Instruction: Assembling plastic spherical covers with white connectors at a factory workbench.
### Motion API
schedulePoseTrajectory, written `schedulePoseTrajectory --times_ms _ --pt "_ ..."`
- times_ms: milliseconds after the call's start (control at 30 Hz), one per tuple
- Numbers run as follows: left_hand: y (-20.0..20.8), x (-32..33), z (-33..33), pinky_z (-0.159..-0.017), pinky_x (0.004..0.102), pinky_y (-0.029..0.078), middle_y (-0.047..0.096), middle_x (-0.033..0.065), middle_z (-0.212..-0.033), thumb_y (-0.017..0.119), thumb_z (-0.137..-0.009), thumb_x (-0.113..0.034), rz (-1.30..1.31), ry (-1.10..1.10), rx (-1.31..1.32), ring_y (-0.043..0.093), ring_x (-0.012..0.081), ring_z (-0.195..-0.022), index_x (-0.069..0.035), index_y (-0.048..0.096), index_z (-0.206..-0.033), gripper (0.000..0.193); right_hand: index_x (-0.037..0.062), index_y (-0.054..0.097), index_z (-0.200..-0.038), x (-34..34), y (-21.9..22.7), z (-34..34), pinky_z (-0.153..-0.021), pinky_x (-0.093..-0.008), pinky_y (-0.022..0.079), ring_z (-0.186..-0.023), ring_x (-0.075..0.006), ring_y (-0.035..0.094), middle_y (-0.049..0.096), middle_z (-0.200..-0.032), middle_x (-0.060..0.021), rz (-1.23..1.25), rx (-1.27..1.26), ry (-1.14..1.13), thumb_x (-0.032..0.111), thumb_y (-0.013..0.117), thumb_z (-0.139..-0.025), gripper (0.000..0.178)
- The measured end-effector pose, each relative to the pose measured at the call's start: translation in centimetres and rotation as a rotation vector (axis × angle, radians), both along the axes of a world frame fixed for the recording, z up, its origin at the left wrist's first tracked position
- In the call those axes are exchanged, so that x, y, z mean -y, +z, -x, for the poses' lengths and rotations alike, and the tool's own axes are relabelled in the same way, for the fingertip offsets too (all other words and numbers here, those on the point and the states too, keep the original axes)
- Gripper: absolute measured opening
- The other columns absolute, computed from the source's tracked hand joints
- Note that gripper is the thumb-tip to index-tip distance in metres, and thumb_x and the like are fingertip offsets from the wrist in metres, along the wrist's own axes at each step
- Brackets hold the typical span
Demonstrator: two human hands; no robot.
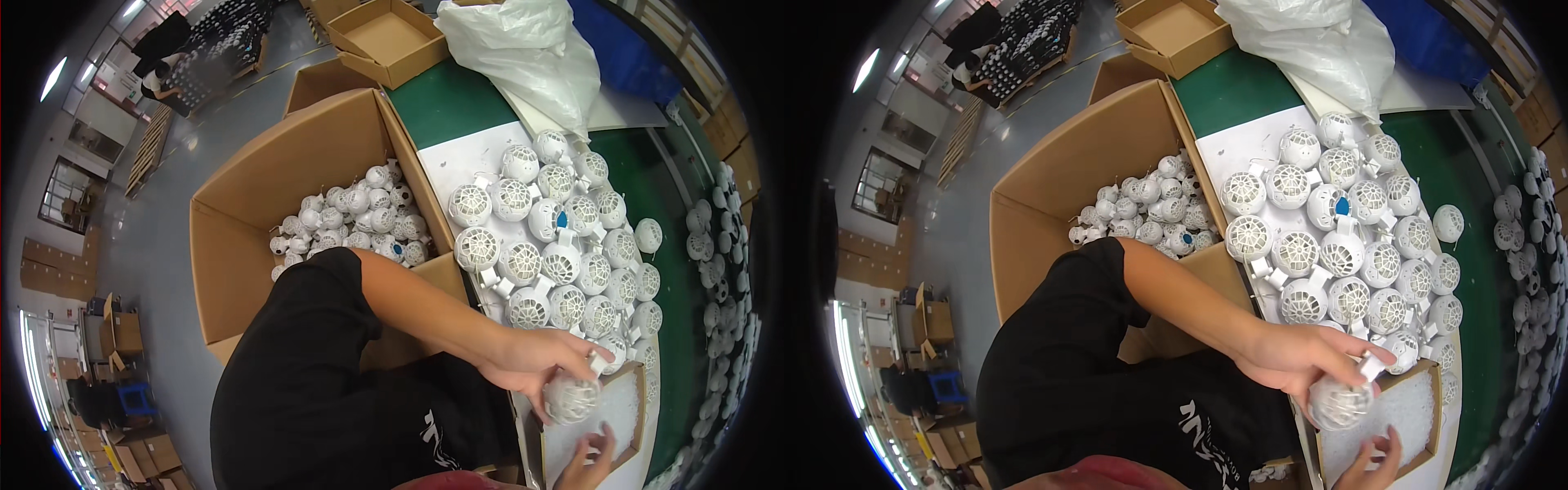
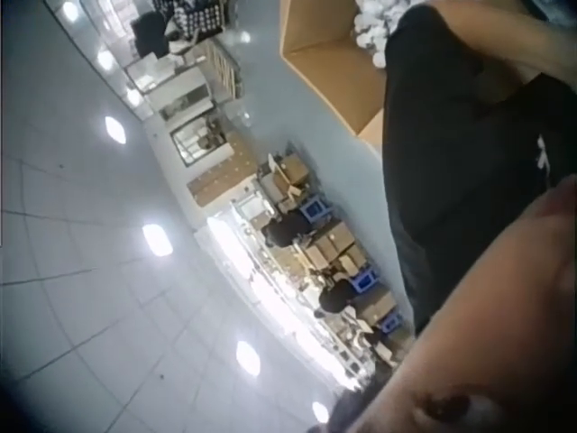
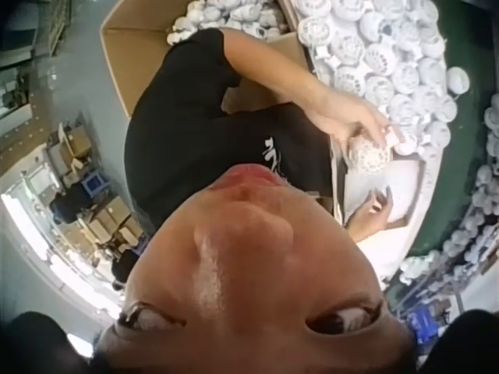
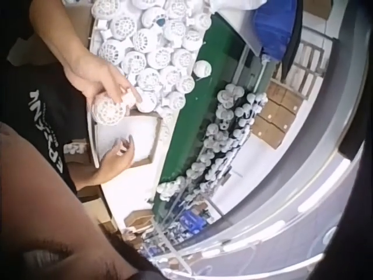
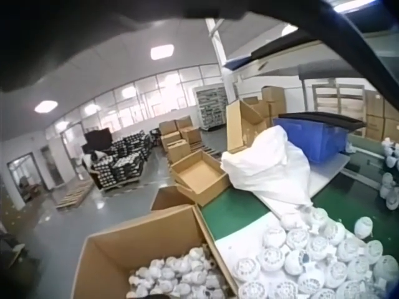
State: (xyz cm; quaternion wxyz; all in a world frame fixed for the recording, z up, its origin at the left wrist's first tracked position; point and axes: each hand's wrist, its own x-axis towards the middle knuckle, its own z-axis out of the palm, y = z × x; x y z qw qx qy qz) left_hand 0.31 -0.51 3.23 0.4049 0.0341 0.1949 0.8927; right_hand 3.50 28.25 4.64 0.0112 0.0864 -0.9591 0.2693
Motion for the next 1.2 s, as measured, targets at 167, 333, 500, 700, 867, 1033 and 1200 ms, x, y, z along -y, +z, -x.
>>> schedulePoseTrajectory --times_ms 167,333,500,700,867,1033,1200 --pt "-0.3 0.0 0.5 -0.086 0.0525 0.056 0.046 0.0116 -0.139 0.054 -0.101 -0.024 -0.039 -0.069 -0.193 0.057 0.0287 -0.119 -0.013 0.018 -0.157 0.067 -0.0007 0.070 -0.109 -0.4 -0.6 -0.5 -0.070 -0.0322 0.053 -0.081 -0.0242 0.065 0.068 -0.095 -0.0162 -0.131 0.041 -0.028 0.004 0.070 -0.089 0.021" --pt "-0.3 0.1 0.4 -0.072 0.0456 0.059 0.050 0.0143 -0.129 0.051 -0.102 -0.034 0.054 -0.083 -0.221 0.065 0.0310 -0.101 -0.013 0.034 -0.147 0.053 -0.0003 0.067 -0.113 1.0 0.0 -1.2 -0.071 -0.0326 0.054 -0.079 -0.0228 0.064 0.068 -0.092 -0.0146 -0.146 0.024 -0.093 0.003 0.070 -0.089 0.025" --pt "-0.7 -0.1 0.1 -0.064 0.0402 0.059 0.058 0.0152 -0.117 0.048 -0.104 -0.036 0.040 0.008 -0.150 0.069 0.0291 -0.091 -0.011 0.042 -0.132 0.038 0.0017 0.061 -0.125 -1.9 -2.3 -1.6 -0.073 -0.0346 0.055 -0.084 -0.0223 0.064 0.069 -0.099 -0.0154 0.155 -0.152 -0.174 0.001 0.070 -0.089 0.037" --pt "-1.7 -0.7 0.4 -0.070 0.0364 0.057 0.065 0.0131 -0.101 0.045 -0.106 -0.032 -0.010 0.031 -0.213 0.068 0.0251 -0.089 -0.009 0.044 -0.118 0.027 0.0043 0.047 -0.141 -1.2 -2.5 -2.1 -0.084 -0.0376 0.056 -0.091 -0.0283 0.065 0.067 -0.105 -0.0182 0.553 -0.236 -0.147 0.000 0.068 -0.090 0.055" --pt "-1.5 0.3 1.1 -0.087 0.0297 0.047 0.064 0.0076 -0.097 0.047 -0.106 -0.019 0.329 0.316 -0.721 0.062 0.0140 -0.094 -0.003 0.053 -0.108 0.017 -0.0019 0.050 -0.136 0.6 -2.7 -1.9 -0.075 -0.0288 0.054 -0.080 -0.0180 0.063 0.066 -0.092 -0.0143 0.738 -0.293 -0.163 -0.010 0.066 -0.084 0.055" --pt "-1.6 2.2 0.2 -0.087 0.0316 0.048 0.065 0.0118 -0.102 0.051 -0.101 -0.008 0.639 0.500 -1.039 0.061 0.0181 -0.094 0.000 0.059 -0.109 0.014 -0.0058 0.054 -0.122 6.6 -0.9 0.0 -0.078 -0.0322 0.057 -0.086 -0.0239 0.067 0.065 -0.095 -0.0181 1.040 -0.317 0.205 -0.015 0.071 -0.080 0.046" --pt "-1.6 1.3 0.7 -0.083 0.0324 0.048 0.067 0.0157 -0.101 0.052 -0.099 -0.006 0.618 0.460 -1.096 0.061 0.0201 -0.090 0.001 0.060 -0.109 0.014 -0.0022 0.048 -0.124 9.4 -0.5 -0.1 -0.081 -0.0361 0.059 -0.089 -0.0263 0.066 0.061 -0.099 -0.0206 1.153 -0.243 0.266 -0.022 0.065 -0.079 0.052"
